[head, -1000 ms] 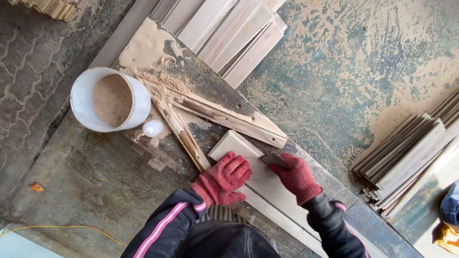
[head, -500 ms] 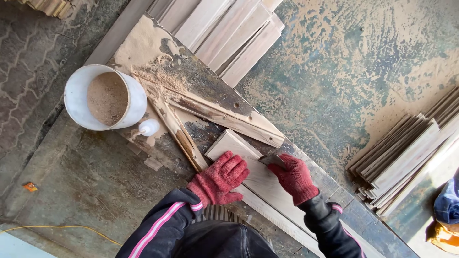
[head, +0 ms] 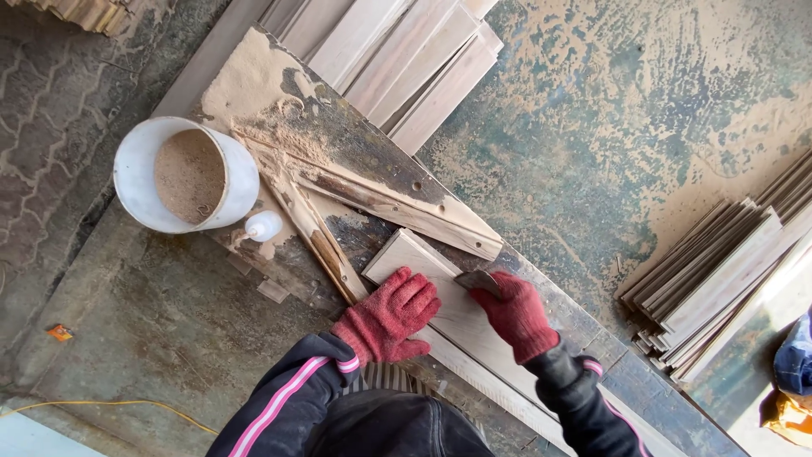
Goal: Applying wood filler to planks and sanding them smooth using an angle grinder.
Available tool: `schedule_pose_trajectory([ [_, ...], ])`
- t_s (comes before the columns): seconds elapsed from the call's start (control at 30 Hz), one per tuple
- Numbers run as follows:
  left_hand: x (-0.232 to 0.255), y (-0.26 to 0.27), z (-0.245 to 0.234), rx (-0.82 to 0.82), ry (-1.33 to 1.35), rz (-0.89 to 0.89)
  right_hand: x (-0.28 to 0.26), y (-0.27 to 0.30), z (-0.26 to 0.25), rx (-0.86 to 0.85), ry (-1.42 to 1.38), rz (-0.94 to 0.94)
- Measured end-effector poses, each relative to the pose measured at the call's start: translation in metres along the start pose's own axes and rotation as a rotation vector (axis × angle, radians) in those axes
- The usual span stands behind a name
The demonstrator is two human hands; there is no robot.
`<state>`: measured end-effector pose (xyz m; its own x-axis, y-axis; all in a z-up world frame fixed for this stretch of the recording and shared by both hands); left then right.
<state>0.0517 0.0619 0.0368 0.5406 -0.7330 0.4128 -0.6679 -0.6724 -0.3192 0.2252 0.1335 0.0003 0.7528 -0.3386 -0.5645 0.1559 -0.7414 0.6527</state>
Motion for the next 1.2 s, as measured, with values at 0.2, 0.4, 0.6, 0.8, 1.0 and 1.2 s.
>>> schedule_pose_trajectory([
  [0.2,-0.001,0.001,0.000,0.021,0.016,-0.006,-0.017,-0.008,0.006,-0.003,-0.030,-0.044],
  [0.4,-0.001,-0.001,-0.005,0.020,0.009,-0.004,0.023,0.000,0.006,-0.019,-0.006,0.007],
  [0.6,-0.001,-0.004,-0.003,0.015,-0.006,-0.004,-0.010,-0.006,0.006,-0.018,-0.017,0.053],
  [0.8,-0.002,-0.001,0.001,0.022,-0.009,-0.005,-0.015,-0.014,0.015,-0.017,0.114,0.018],
  [1.0,0.000,-0.003,-0.004,0.051,-0.020,0.014,0.059,0.028,-0.011,-0.021,0.241,0.199],
  [1.2,-0.004,-0.004,0.004,-0.254,0.168,-0.053,0.103,0.093,-0.056,0.476,0.356,0.046],
])
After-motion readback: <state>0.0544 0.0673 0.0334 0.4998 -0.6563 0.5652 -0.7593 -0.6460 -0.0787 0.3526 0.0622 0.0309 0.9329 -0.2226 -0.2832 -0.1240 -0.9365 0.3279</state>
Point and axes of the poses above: each hand's wrist, its own y-axis away from the middle knuckle, its own z-axis out of the palm, x = y × z, the point moved 9 cm from there along -y, towards the middle knuckle, and after that the axes turned 7 degrees about -x, right-handed, at the moved point
